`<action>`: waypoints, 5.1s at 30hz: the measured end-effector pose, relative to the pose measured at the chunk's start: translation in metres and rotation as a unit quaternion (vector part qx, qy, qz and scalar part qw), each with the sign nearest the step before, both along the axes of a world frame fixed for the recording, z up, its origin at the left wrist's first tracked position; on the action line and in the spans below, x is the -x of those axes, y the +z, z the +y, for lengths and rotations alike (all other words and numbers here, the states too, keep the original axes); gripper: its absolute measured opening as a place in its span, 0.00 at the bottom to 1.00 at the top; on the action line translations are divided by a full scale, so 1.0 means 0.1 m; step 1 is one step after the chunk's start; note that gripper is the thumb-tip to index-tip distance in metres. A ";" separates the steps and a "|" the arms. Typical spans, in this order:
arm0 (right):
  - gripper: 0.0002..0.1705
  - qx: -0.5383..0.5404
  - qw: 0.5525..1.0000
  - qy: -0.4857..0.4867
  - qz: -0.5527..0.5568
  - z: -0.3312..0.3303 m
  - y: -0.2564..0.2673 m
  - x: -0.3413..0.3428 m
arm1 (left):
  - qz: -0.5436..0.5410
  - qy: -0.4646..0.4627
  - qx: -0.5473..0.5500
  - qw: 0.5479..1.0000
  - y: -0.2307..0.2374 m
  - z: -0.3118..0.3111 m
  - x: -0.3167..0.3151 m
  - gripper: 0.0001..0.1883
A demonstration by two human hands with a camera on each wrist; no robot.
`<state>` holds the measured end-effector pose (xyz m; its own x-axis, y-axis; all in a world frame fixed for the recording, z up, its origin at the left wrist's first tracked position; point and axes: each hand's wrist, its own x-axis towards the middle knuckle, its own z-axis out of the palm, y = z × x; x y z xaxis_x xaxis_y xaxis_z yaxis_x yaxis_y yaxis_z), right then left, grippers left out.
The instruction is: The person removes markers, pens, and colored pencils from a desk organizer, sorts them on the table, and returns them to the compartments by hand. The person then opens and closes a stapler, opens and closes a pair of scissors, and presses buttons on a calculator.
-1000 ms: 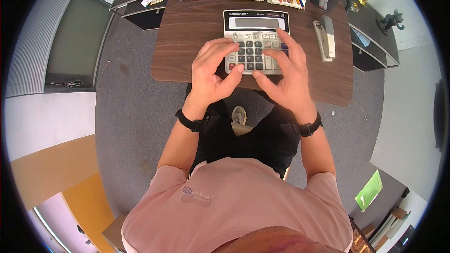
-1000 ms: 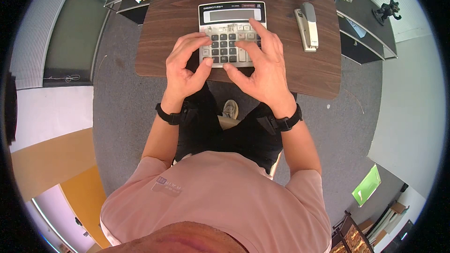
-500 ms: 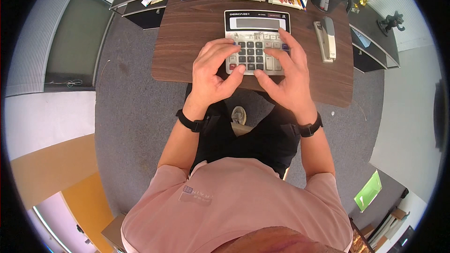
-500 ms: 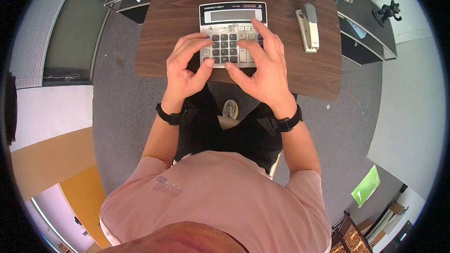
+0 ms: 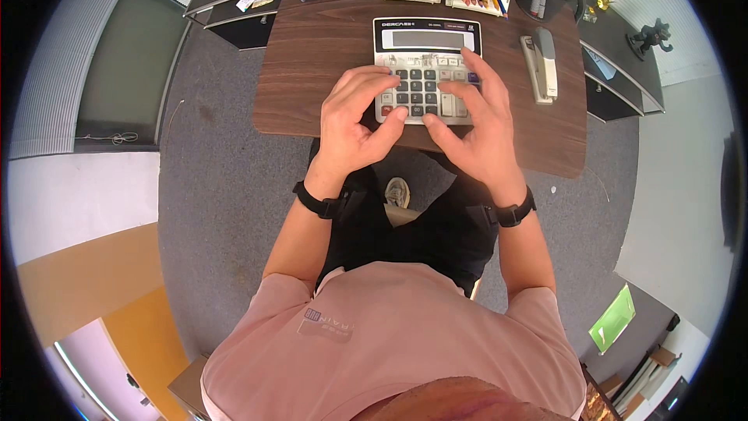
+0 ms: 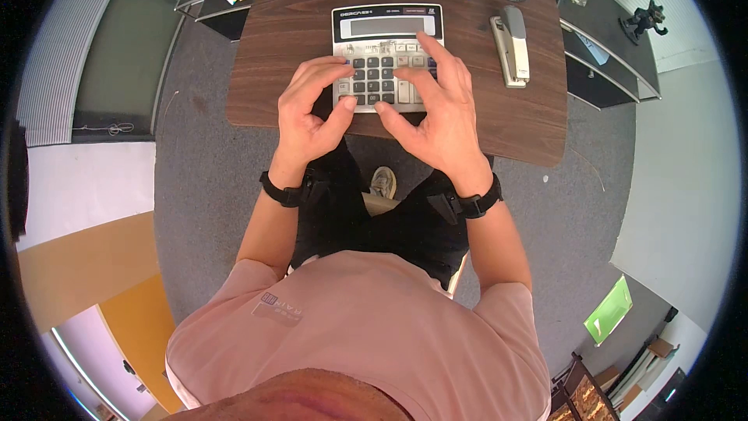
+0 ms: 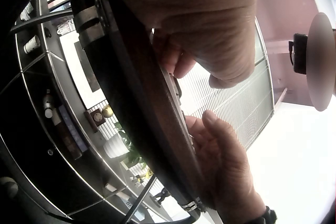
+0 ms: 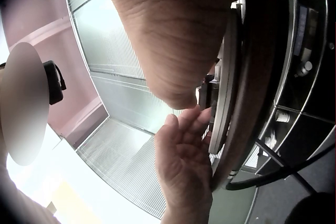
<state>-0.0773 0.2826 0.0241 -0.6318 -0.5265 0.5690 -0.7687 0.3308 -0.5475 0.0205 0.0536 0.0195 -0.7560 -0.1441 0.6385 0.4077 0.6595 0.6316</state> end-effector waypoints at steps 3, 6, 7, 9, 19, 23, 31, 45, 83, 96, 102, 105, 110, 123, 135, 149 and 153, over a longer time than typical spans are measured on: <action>0.28 0.000 1.000 0.001 0.002 0.00 -0.01 0.01 | 0.001 0.001 0.003 1.000 -0.02 0.00 0.00 0.20; 0.27 0.006 1.000 0.003 0.008 0.00 -0.01 0.02 | 0.001 -0.003 0.003 1.000 -0.01 0.00 0.01 0.20; 0.26 0.009 1.000 0.003 0.008 -0.01 -0.01 0.02 | 0.001 -0.003 0.003 1.000 -0.01 0.00 0.01 0.20; 0.26 0.012 1.000 0.002 0.008 -0.01 -0.01 0.02 | 0.003 -0.003 0.002 1.000 -0.02 0.00 0.01 0.20; 0.24 0.014 1.000 0.009 0.010 -0.01 0.00 0.03 | 0.005 0.000 0.000 1.000 -0.01 0.01 0.01 0.19; 0.23 0.014 1.000 0.014 0.010 0.00 -0.01 0.04 | 0.004 0.003 0.001 1.000 -0.01 0.01 0.01 0.19; 0.21 0.008 1.000 0.017 0.020 0.00 0.00 0.05 | 0.001 0.006 -0.001 1.000 -0.01 0.02 0.01 0.18; 0.19 0.024 0.999 0.021 -0.014 0.01 0.03 0.07 | 0.026 0.049 0.032 0.998 -0.01 0.06 0.08 0.14; 0.17 0.173 0.972 -0.042 -0.154 0.05 -0.20 0.21 | 0.048 0.034 -0.005 0.998 -0.05 -0.01 0.05 0.12; 0.15 0.202 0.962 -0.056 -0.175 0.03 -0.30 0.26 | 0.020 0.081 -0.083 0.993 -0.11 -0.02 0.04 0.09; 0.14 0.195 0.964 -0.065 -0.171 0.01 -0.31 0.29 | 0.013 0.095 -0.117 0.988 -0.17 -0.06 0.07 0.09; 0.14 0.202 0.964 -0.064 -0.162 0.00 -0.36 0.32 | 0.002 0.101 -0.140 0.985 -0.22 -0.09 0.08 0.09; 0.13 0.209 0.963 -0.060 -0.161 -0.01 -0.40 0.37 | -0.003 0.098 -0.163 0.982 -0.24 -0.10 0.10 0.10; 0.12 0.224 0.959 -0.049 -0.168 -0.02 -0.47 0.45 | 0.000 0.115 -0.158 0.981 -0.32 -0.13 0.19 0.10; 0.12 0.235 0.956 -0.038 -0.171 -0.01 -0.50 0.44 | -0.008 0.123 -0.159 0.979 -0.31 -0.12 0.19 0.08; 0.14 0.255 0.954 -0.046 -0.148 -0.06 -0.37 0.34 | -0.032 0.100 -0.184 0.977 -0.27 -0.15 0.17 0.09; 0.14 0.244 0.958 -0.065 -0.137 -0.02 -0.35 0.30 | -0.037 0.091 -0.178 0.979 -0.32 -0.15 0.15 0.09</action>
<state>-0.1076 0.2801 -0.0113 -0.8344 -0.1476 0.5310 -0.5441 0.0671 -0.8363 0.0054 0.0382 -0.0123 -0.7394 -0.4835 0.4684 0.2493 0.4497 0.8577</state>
